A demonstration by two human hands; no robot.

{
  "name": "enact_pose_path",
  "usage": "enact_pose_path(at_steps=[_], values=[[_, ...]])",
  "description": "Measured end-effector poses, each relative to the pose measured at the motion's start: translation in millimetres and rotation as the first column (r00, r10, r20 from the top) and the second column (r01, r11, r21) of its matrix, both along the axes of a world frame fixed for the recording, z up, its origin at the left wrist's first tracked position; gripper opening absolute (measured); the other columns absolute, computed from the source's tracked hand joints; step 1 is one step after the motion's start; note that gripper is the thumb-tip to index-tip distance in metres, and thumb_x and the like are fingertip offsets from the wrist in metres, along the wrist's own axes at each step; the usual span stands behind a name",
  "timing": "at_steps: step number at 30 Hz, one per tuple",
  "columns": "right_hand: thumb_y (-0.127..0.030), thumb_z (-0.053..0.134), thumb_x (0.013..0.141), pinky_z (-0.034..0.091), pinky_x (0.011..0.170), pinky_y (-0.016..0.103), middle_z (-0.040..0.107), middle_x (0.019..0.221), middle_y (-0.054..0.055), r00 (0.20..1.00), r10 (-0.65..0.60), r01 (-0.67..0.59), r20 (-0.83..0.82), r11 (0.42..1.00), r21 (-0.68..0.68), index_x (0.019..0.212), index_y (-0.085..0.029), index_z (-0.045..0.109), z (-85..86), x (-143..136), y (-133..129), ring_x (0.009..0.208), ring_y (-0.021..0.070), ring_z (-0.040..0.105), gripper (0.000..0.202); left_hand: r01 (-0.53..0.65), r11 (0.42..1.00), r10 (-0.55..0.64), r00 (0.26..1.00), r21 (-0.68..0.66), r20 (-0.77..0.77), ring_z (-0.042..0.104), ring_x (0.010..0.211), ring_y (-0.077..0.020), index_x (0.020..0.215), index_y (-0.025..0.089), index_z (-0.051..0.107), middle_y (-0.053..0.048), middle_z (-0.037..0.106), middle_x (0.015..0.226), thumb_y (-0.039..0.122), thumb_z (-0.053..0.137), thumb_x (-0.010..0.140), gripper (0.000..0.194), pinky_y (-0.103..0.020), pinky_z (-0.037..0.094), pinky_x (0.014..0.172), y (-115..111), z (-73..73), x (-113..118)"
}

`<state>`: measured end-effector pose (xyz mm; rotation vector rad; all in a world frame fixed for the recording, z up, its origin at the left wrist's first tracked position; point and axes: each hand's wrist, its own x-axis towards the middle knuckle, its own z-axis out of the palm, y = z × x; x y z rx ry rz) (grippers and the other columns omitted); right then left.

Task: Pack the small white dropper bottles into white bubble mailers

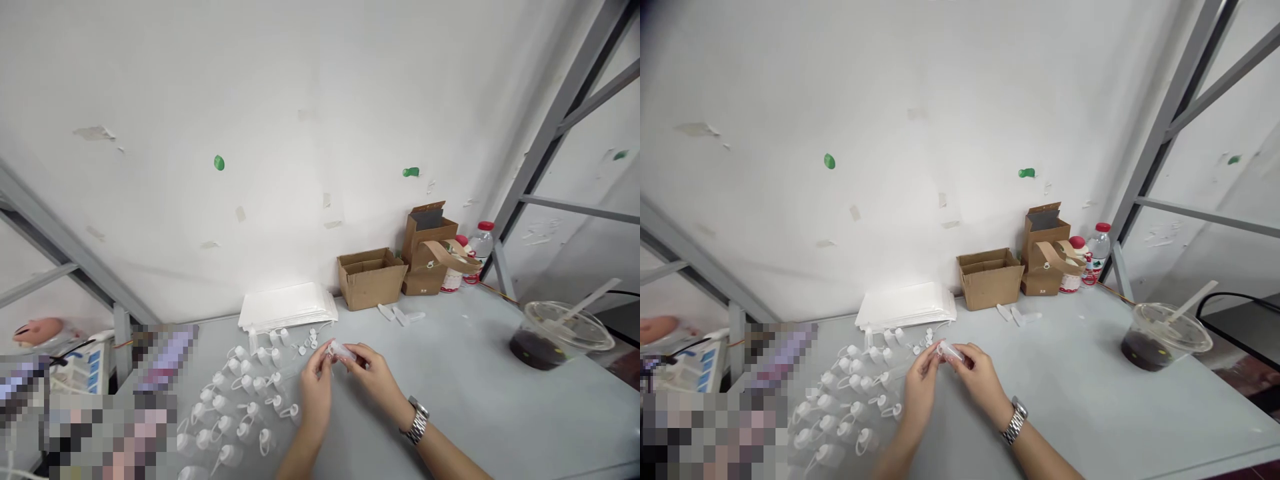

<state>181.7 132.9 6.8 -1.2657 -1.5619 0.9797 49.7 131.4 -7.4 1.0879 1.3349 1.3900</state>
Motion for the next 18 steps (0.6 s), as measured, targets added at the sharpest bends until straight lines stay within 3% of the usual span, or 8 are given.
enact_pose_path(at_steps=[7, 14, 18], values=[[-0.041, 0.051, 0.08, 0.04, 0.061, 0.026, 0.058, 0.071, 0.002, 0.998, 0.007, -0.005, 0.064, 1.0, -0.029, 0.099, -0.022, 0.068, 2.2, 3.3, 2.3, 0.063, 0.015, 0.048, 0.031, 0.062, 0.998, -0.062, 0.995, 0.008, -0.078, 0.057, 0.106, -0.0255, 0.099, 0.018, 0.067, -0.009, 0.066, 0.109, 0.035, 0.058, 0.074, 0.032, -0.039, 0.042, 0.094, -0.5, 3.0, -0.4], [-0.04, 0.056, 0.077, 0.042, 0.068, 0.028, 0.056, 0.074, 0.001, 0.999, -0.023, 0.024, 0.023, 0.999, -0.036, 0.105, -0.025, 0.066, -1.4, 7.1, 4.4, 0.068, 0.016, 0.05, 0.033, 0.12, 0.993, -0.12, 0.993, -0.011, 0.017, 0.053, 0.113, -0.0255, 0.101, 0.018, 0.067, -0.009, 0.064, 0.114, 0.038, 0.06, 0.073, 0.035, -0.039, 0.037, 0.099, -3.4, 13.2, 0.7], [-0.037, 0.056, 0.078, 0.043, 0.074, 0.029, 0.057, 0.08, 0.003, 0.999, 0.035, -0.035, -0.004, 0.999, -0.021, 0.111, -0.024, 0.063, -5.1, 6.4, 3.6, 0.076, 0.0176, 0.053, 0.036, 0.103, 0.995, -0.103, 0.995, 0.01, 0.011, 0.055, 0.108, -0.0259, 0.096, 0.019, 0.069, -0.009, 0.067, 0.108, 0.04, 0.06, 0.073, 0.033, -0.04, 0.037, 0.098, -1.7, 12.8, -1.4]])
